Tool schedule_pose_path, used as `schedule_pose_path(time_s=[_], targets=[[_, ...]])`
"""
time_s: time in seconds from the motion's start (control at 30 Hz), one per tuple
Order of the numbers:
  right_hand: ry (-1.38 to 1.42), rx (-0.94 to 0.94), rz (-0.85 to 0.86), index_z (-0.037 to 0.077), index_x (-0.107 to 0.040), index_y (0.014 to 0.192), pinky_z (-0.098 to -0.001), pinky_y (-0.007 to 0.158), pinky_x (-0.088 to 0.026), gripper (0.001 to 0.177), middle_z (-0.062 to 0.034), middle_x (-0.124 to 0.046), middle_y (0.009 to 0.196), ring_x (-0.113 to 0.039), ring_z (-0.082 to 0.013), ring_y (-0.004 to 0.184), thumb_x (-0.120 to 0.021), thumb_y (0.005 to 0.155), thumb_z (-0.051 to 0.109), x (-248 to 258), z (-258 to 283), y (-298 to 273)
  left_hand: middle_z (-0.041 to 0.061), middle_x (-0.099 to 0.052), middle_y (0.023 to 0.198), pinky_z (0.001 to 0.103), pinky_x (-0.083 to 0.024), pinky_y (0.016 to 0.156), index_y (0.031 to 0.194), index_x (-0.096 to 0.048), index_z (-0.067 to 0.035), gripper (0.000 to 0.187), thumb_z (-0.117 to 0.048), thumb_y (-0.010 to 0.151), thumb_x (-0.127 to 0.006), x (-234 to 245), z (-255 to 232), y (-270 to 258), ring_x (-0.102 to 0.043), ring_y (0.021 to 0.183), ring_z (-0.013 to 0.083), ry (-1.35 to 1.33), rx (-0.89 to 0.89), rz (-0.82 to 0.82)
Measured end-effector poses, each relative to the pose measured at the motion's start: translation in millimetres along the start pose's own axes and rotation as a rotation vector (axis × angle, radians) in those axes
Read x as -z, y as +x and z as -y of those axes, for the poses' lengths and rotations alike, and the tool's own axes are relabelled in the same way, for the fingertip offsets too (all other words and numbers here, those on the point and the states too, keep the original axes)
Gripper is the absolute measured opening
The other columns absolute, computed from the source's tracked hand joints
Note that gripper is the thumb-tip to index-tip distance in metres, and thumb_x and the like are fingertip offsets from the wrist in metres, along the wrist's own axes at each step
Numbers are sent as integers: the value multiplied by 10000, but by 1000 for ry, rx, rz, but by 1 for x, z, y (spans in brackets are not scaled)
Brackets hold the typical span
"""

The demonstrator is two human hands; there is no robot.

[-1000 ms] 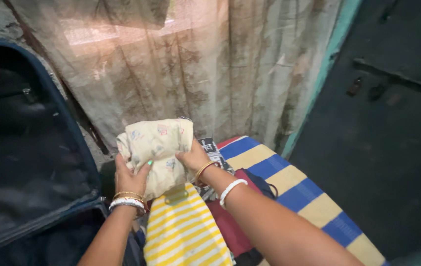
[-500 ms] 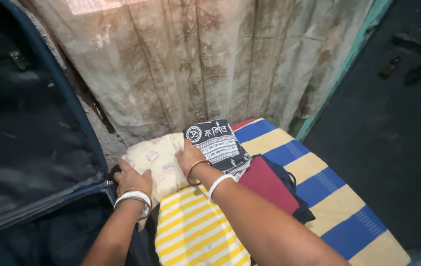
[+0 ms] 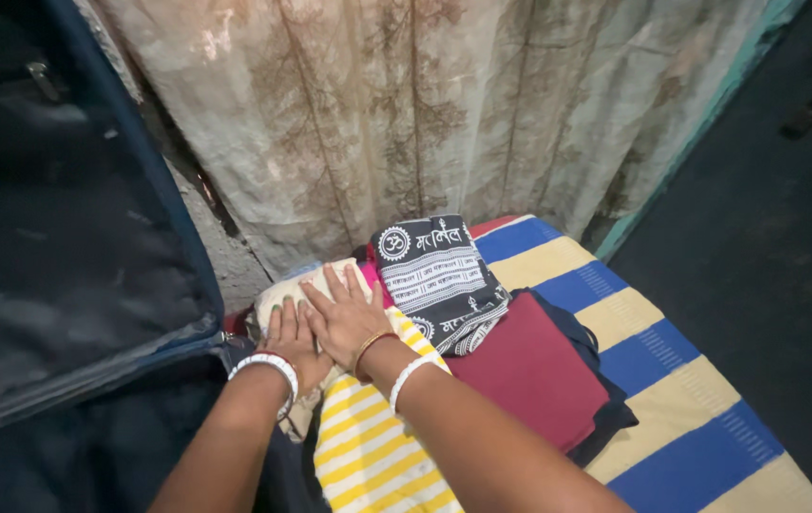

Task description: The person folds various clothing items, including a black and white patterned cloth, a yellow and white striped shirt, and patterned shorts, and packs them into a suitcase.

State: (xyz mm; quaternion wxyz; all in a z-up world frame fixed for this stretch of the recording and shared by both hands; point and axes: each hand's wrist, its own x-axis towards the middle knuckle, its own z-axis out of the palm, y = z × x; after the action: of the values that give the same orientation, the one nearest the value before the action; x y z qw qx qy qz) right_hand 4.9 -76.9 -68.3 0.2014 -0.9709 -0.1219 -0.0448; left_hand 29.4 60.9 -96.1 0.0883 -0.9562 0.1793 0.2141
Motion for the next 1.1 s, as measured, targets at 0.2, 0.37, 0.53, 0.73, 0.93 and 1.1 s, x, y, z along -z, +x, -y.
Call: schedule_pose_path(time_s=[0.2,0.37,0.53,0.73,0.93,1.1], targets=[[34,-75,146,331,-282,1591,-675,1198,-41,582,-82,-93,1710,-28,-352,1572,-279,1030,486,-1,-2,4,172,95,1715,482,136,1251,1620,55,-32,842,-492,998,-279,-20,3,36,232,1554,401,8,-41,0],[-2,-75,179,343,-234,1602,-663,1200,-51,598,-59,-54,1717,-12,-333,1576,-287,1023,483,-5,-6,9,74,215,1725,515,-6,1257,1622,115,-178,856,-521,963,-309,-14,-8,24,212,1574,317,-310,191,66],[6,-116,205,371,-212,1602,-649,1211,-55,598,-33,-32,1718,-10,-309,1574,-284,1019,488,-6,-6,16,182,164,1684,569,49,1247,1645,85,-64,848,-492,1025,-303,-23,-8,35,207,1540,447,56,46,-30],[-31,-111,200,362,-205,1604,-632,1217,-72,600,-32,-35,1722,-18,-307,1575,-280,1022,485,-10,-9,22,58,212,1718,558,-7,1254,1633,89,-202,806,-517,982,-266,-17,-8,29,214,1566,329,-321,182,-9],[-107,-110,192,347,-167,1612,-630,1215,-67,599,-44,-40,1717,-18,-311,1575,-268,1036,475,-16,-7,21,96,181,1697,554,76,1248,1627,94,-116,828,-545,1011,-256,-30,-2,42,263,1520,425,-32,59,-75],[-113,-165,267,333,-124,1623,-655,1200,-52,646,-30,-40,1715,-28,-298,1570,-310,1009,410,-10,-3,-2,29,240,1711,572,-26,1249,1626,109,-215,889,-578,957,-352,-27,-2,33,234,1559,285,-362,191,-81]])
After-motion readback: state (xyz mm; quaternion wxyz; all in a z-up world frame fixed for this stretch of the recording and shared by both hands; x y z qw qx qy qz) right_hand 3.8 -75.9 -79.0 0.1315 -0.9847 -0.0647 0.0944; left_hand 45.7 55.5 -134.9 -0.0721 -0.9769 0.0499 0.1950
